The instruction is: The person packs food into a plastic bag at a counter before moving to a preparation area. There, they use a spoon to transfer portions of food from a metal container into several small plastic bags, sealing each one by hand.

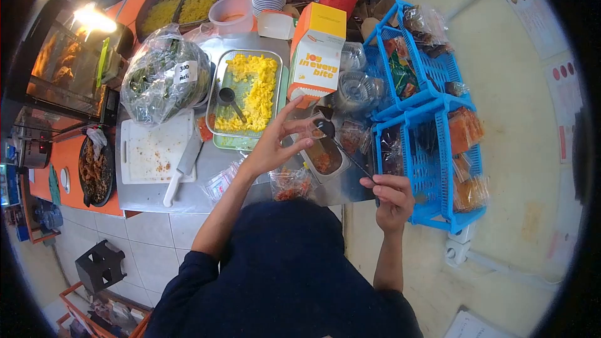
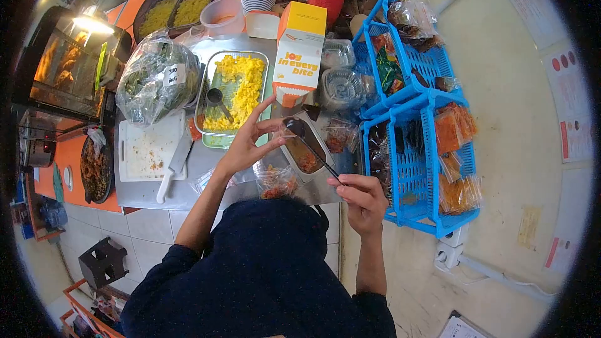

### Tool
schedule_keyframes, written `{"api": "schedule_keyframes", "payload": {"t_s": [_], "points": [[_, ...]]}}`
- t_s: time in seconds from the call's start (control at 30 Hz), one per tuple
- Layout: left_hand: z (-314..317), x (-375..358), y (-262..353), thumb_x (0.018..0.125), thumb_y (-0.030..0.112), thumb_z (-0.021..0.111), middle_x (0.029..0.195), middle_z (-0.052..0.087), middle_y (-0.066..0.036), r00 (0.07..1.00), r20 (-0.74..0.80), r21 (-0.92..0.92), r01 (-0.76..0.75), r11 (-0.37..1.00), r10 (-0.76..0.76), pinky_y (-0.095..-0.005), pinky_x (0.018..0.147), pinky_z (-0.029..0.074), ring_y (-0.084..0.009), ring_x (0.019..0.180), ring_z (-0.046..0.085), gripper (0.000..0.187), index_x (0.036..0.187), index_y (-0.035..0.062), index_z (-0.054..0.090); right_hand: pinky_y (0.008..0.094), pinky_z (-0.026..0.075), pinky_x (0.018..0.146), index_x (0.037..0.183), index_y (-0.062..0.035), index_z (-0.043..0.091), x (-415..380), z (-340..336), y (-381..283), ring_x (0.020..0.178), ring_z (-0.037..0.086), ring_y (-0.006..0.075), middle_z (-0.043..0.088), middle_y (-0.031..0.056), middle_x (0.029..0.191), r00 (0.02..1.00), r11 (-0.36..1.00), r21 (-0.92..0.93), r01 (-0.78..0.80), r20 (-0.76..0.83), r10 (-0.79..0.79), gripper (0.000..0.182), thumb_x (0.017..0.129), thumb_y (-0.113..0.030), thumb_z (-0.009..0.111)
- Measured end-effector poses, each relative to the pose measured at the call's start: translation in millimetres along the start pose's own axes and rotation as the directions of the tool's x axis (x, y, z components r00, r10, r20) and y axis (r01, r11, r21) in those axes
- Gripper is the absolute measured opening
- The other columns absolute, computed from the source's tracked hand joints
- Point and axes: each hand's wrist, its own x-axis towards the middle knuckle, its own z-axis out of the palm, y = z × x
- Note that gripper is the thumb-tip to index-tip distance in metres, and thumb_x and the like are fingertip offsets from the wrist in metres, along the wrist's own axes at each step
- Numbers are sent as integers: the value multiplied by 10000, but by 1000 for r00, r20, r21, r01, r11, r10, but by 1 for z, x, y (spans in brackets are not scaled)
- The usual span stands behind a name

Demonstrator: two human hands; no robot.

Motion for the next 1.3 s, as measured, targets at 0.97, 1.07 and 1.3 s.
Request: {"api": "schedule_keyframes", "payload": {"t_s": [0.97, 1.07, 1.3], "points": [[-14, -45, -52, 1092, 168, 504, 1314, 673, -157, 978, -67, -293, 172, 941, -200, -265, 892, 535, -143, 1070, 672, 190, 1234, 56, 445, 402, 453, 983, 1119, -70, 734, 4, 87, 38, 1095, 612, 293, 673, 100, 1132, 897, 874, -213, -436, -176, 405, 284, 847, -124, 792], [14, -36, -22, 1082, 163, 529, 1228, 703, -148, 972, -107, -398, 151, 905, -210, -239, 808, 551, -127, 948, 691, 166, 1198, 52, 487, 360, 503, 898, 1052, -48, 752, 11, 92, 38, 971, 678, 242, 709, 95, 1033, 884, 883, 75, -464, -26, 467, 212, 848, -93, 788], [17, -43, -35, 1058, 154, 582, 1135, 715, -139, 934, -326, -258, 62, 964, -147, -292, 813, 576, -136, 888, 688, 161, 1085, 1, 623, 321, 508, 883, 1007, -8, 743, 7, 96, 31, 949, 678, 203, 721, 93, 1003, 900, 893, 127, -431, -18, 436, 139, 868, -8, 738]]}}
